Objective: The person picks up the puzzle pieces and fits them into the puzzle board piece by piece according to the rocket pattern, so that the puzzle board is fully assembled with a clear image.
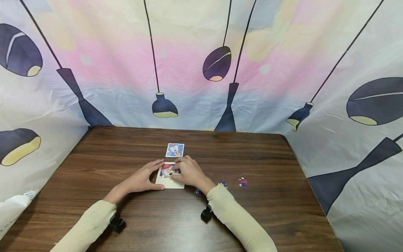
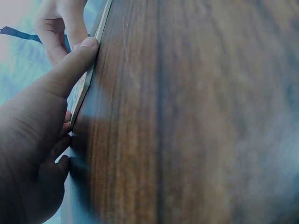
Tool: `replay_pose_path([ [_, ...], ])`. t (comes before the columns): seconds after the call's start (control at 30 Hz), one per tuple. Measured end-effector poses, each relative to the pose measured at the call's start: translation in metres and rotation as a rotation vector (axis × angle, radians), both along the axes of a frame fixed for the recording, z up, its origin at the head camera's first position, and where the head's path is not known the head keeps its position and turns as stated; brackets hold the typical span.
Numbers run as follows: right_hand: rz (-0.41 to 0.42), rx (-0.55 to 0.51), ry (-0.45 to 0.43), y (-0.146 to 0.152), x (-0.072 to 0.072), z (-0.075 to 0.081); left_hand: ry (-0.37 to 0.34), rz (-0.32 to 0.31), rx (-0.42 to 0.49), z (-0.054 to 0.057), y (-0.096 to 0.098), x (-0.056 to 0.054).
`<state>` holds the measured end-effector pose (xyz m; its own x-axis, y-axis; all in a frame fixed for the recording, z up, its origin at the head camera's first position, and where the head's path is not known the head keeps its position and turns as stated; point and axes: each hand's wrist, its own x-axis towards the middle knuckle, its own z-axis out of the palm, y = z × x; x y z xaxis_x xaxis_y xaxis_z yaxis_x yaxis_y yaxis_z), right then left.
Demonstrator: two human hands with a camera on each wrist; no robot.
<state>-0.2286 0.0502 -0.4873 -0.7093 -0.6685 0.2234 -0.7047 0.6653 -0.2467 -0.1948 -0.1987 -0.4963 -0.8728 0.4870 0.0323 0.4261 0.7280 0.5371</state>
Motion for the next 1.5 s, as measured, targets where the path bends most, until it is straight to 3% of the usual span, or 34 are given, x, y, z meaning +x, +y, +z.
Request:
replay_pose_path([
  [0.53,-0.046,0.005,-0.045,0.003,0.002,0.0,-0.003,-0.007,-0.006,-0.002,0.003,-0.004],
  [0.7,-0.041,-0.038,-0.056,0.013,0.001,0.005,0.005,-0.003,-0.004,-0.002,0.002,-0.004],
  [0.97,-0.053,-0.142,-0.067,0.058,0.005,0.023,-0.017,0.024,-0.02,0.001,0.001,-0.003],
  [1.5,-0.204,-0.206,0.018,0.156,0.033,0.027,-0.005,0.012,-0.013,0.003,0.003,-0.002],
])
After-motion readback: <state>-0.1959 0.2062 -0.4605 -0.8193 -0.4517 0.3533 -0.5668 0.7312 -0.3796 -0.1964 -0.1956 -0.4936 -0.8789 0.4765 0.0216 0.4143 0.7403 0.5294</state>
